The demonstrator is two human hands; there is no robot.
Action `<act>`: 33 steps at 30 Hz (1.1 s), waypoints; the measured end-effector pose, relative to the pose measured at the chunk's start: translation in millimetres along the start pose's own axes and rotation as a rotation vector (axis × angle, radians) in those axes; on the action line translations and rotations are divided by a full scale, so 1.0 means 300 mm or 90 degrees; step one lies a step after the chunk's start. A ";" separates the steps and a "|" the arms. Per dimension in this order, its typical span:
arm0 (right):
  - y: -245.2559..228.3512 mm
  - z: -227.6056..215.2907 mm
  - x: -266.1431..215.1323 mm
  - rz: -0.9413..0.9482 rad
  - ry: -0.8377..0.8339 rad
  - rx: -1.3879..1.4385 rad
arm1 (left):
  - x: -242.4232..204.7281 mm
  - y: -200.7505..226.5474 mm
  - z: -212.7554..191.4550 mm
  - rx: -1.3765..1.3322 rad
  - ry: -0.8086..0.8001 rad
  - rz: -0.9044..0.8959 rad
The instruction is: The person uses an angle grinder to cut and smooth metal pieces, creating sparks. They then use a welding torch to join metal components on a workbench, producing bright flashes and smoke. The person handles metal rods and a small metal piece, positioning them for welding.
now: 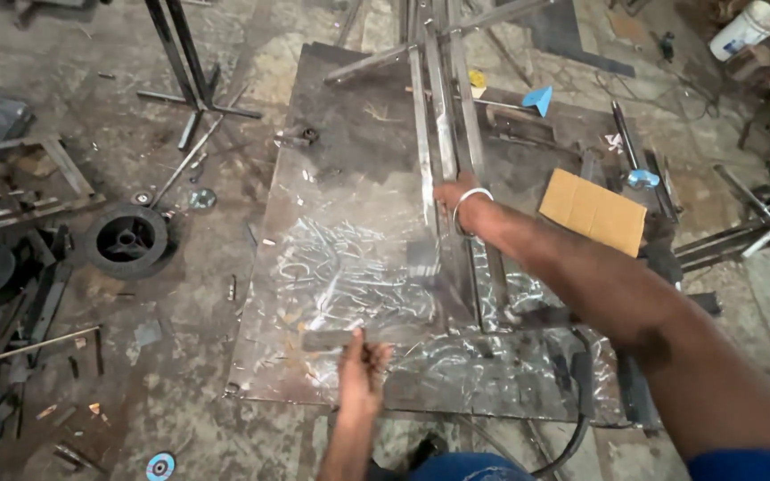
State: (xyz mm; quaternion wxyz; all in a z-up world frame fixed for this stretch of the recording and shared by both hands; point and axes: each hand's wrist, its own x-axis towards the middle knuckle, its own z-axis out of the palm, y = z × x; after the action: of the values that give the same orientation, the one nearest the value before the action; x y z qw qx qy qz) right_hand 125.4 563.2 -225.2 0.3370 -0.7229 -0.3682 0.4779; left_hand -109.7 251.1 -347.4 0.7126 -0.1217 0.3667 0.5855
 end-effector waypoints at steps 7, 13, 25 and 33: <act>-0.151 -0.018 0.020 -0.025 -0.194 0.187 | -0.229 0.368 0.313 0.147 -0.020 0.224; -0.056 -0.040 0.093 0.112 -0.328 0.432 | -0.376 0.438 0.526 0.360 -0.046 0.446; 0.276 -0.084 -0.005 0.127 -0.331 0.680 | -0.349 0.242 0.522 0.625 0.085 0.584; 0.315 -0.213 -0.087 0.108 -0.390 0.692 | -0.131 0.328 0.214 0.710 0.132 0.392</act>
State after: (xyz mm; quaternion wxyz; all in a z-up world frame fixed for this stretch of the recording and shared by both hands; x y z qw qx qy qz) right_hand 198.2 484.9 -272.7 0.4962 -0.3056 -0.0940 0.8072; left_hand -178.0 288.6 -251.2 0.4290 0.3215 0.7011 0.4702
